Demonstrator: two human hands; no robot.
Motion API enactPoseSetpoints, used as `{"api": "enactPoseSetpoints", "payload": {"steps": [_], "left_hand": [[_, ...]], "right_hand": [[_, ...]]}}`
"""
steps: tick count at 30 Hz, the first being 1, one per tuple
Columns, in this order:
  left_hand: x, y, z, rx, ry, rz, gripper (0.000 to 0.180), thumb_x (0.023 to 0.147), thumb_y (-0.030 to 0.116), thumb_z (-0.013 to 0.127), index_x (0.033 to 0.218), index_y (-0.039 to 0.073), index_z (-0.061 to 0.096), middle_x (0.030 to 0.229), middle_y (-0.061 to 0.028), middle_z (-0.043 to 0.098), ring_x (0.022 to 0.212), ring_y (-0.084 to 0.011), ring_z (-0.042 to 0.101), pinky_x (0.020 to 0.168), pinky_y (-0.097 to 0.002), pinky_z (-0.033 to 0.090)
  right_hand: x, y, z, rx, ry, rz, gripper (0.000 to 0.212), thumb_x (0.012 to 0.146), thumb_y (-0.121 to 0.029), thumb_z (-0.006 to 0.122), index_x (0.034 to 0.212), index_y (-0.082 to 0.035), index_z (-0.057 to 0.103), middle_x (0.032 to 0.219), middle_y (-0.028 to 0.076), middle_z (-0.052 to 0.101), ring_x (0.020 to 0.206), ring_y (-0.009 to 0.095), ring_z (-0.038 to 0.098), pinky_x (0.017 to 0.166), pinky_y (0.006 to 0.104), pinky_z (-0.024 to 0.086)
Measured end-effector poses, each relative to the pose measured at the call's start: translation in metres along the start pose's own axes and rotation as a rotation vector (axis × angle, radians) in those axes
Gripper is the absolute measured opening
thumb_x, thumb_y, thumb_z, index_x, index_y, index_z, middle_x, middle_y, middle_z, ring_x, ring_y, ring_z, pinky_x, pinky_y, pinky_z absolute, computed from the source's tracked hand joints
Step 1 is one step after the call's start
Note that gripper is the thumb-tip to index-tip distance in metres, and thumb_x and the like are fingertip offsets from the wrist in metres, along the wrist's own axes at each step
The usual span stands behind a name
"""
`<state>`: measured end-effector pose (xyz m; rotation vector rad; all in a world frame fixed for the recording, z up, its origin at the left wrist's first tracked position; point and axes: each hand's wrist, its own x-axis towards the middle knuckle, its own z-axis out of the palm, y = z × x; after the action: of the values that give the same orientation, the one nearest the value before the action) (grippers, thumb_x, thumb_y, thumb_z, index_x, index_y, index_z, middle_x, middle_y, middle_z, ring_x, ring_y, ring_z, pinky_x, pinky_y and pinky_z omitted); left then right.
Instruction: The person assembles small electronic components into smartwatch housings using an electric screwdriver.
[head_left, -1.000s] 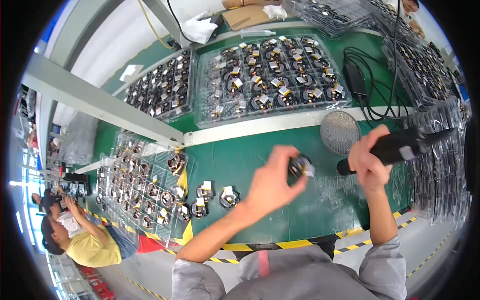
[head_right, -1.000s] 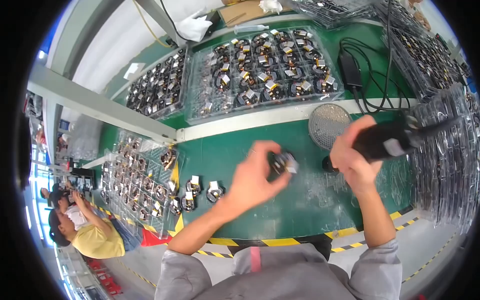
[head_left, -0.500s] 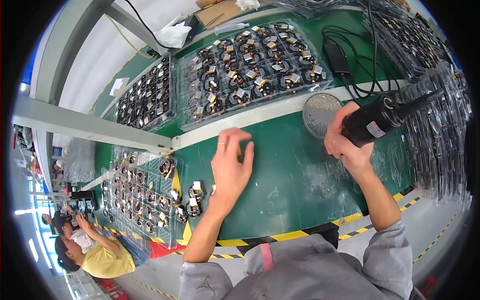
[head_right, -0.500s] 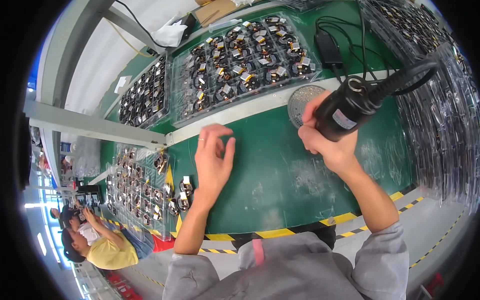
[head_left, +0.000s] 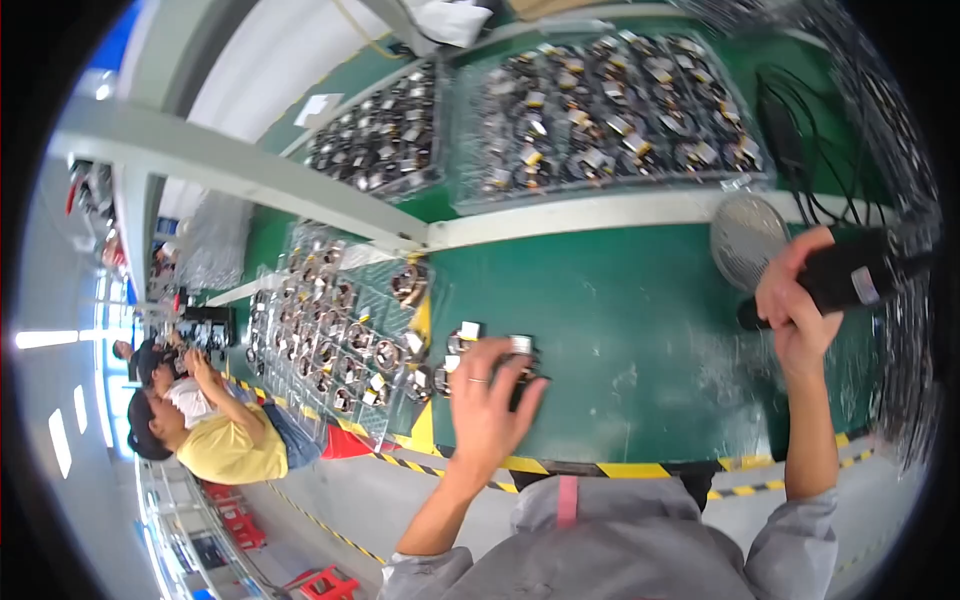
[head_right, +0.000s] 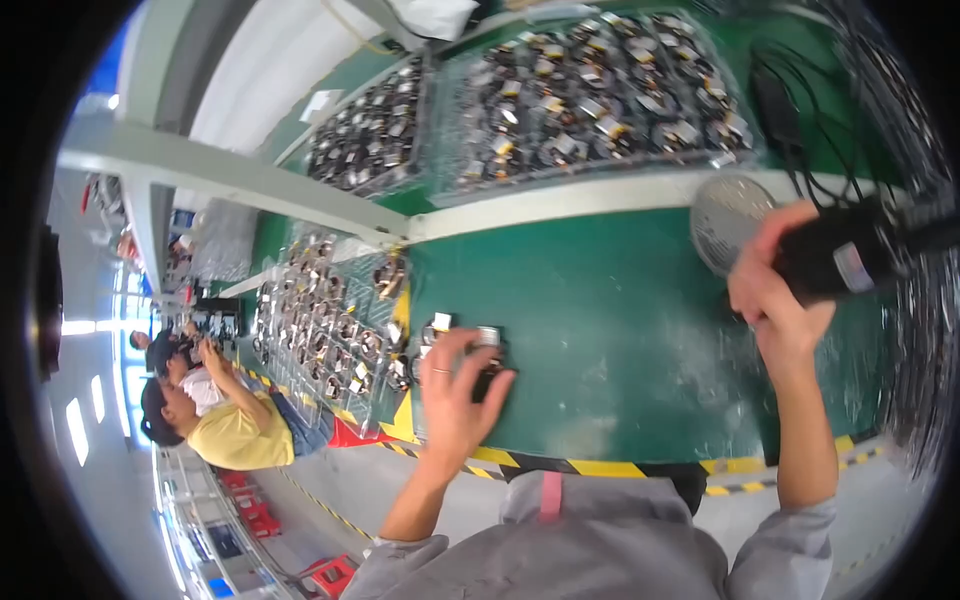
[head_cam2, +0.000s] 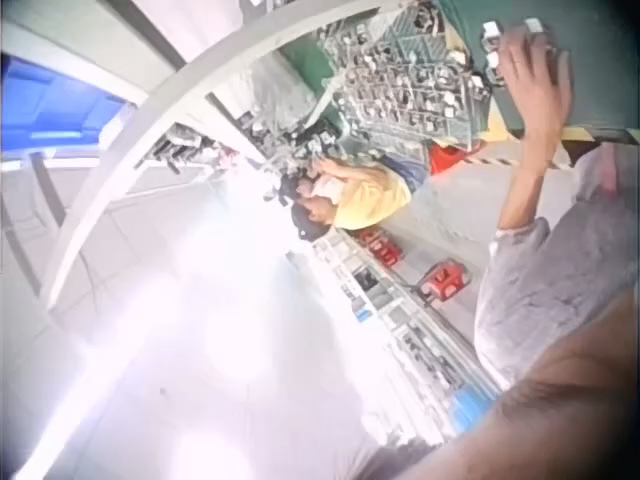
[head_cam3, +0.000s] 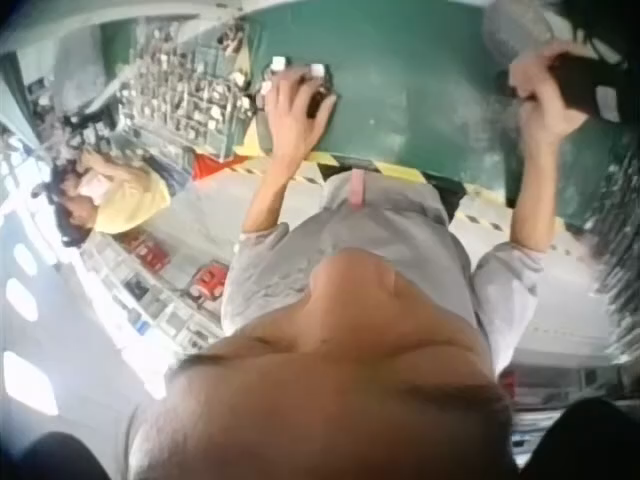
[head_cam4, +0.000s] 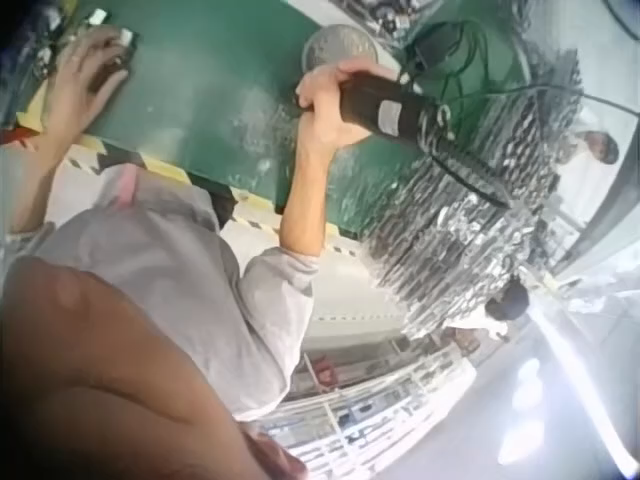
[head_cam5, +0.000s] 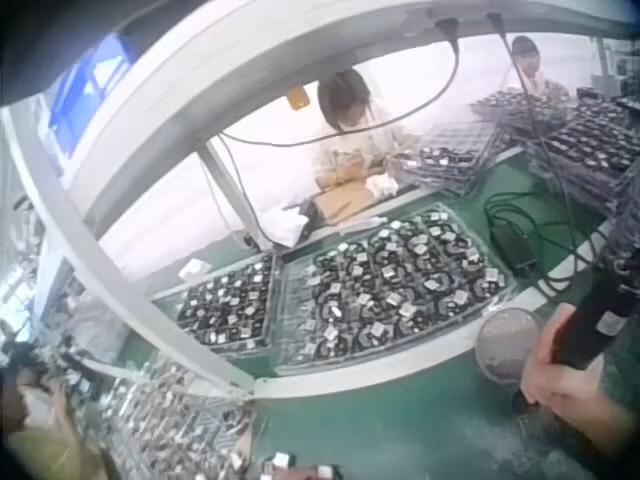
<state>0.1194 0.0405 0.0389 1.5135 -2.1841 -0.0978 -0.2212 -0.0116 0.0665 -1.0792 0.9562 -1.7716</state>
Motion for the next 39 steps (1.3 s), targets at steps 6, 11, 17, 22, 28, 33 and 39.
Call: {"api": "enactPoseSetpoints", "payload": {"steps": [6, 11, 17, 22, 28, 33, 39], "left_hand": [[0.015, 0.059, 0.041, -0.596, -0.283, 0.046, 0.022, 0.083, 0.015, 0.074, 0.102, 0.005, 0.071, 0.128, -0.0143, 0.059, 0.124, -0.0351, 0.055, 0.105, -0.0454, 0.046], [0.045, 0.097, 0.07, -0.418, -0.251, 0.803, 0.028, 0.08, 0.011, 0.068, 0.106, 0.003, 0.066, 0.13, -0.0145, 0.058, 0.126, -0.0323, 0.053, 0.106, -0.0409, 0.046], [0.059, 0.099, 0.096, -0.586, -0.203, 0.718, 0.023, 0.077, 0.01, 0.066, 0.1, 0.004, 0.068, 0.129, -0.0134, 0.059, 0.124, -0.0309, 0.054, 0.107, -0.0418, 0.045], [0.061, 0.084, 0.081, -0.648, -0.262, 0.609, 0.022, 0.076, 0.007, 0.068, 0.097, 0.004, 0.067, 0.124, -0.0103, 0.062, 0.117, -0.0286, 0.057, 0.1, -0.0427, 0.048], [0.063, 0.082, 0.086, -0.672, -0.314, 0.602, 0.024, 0.075, 0.003, 0.07, 0.098, 0.006, 0.067, 0.123, -0.0076, 0.063, 0.115, -0.0279, 0.057, 0.095, -0.0409, 0.049], [0.079, 0.068, 0.084, -0.618, -0.097, 0.413, 0.017, 0.081, -0.001, 0.07, 0.096, 0.006, 0.065, 0.109, -0.0071, 0.066, 0.096, -0.0281, 0.064, 0.083, -0.0385, 0.053], [0.106, 0.04, 0.088, -0.628, -0.039, -0.048, 0.017, 0.083, -0.002, 0.068, 0.097, 0.006, 0.063, 0.097, -0.0086, 0.063, 0.087, -0.0315, 0.06, 0.079, -0.042, 0.049]], "right_hand": [[-0.004, 0.011, -0.011, 0.04, -0.016, -0.024, 0.025, 0.084, -0.008, 0.065, 0.099, -0.005, 0.045, 0.061, -0.001, 0.038, 0.045, 0.008, 0.034, 0.044, 0.0241, 0.031], [-0.004, 0.011, -0.009, 0.021, -0.026, -0.033, 0.024, 0.086, -0.009, 0.066, 0.099, -0.006, 0.045, 0.064, -0.001, 0.038, 0.047, 0.008, 0.036, 0.045, 0.024, 0.031], [-0.004, 0.002, -0.028, -0.03, -0.039, -0.047, 0.021, 0.089, -0.007, 0.063, 0.1, -0.006, 0.045, 0.065, -0.002, 0.038, 0.048, 0.007, 0.033, 0.046, 0.0243, 0.031], [0.007, 0.003, 0.011, 0.087, 0.033, -0.065, 0.027, 0.094, -0.015, 0.067, 0.111, -0.008, 0.047, 0.064, -0.003, 0.037, 0.049, 0.011, 0.038, 0.05, 0.0307, 0.036], [0.004, 0.02, 0.006, 0.134, -0.057, -0.037, 0.049, 0.098, -0.045, 0.066, 0.128, -0.012, 0.047, 0.075, -0.003, 0.041, 0.069, 0.012, 0.044, 0.074, 0.0343, 0.04], [-0.003, 0.03, 0.01, 0.139, -0.019, 0.031, 0.054, 0.096, -0.051, 0.066, 0.131, -0.015, 0.047, 0.076, -0.003, 0.041, 0.073, 0.013, 0.044, 0.083, 0.0359, 0.038], [0.004, 0.038, 0.02, 0.152, 0.011, 0.003, 0.05, 0.098, -0.049, 0.062, 0.132, -0.015, 0.048, 0.08, -0.004, 0.038, 0.074, 0.011, 0.039, 0.091, 0.0354, 0.037]]}}
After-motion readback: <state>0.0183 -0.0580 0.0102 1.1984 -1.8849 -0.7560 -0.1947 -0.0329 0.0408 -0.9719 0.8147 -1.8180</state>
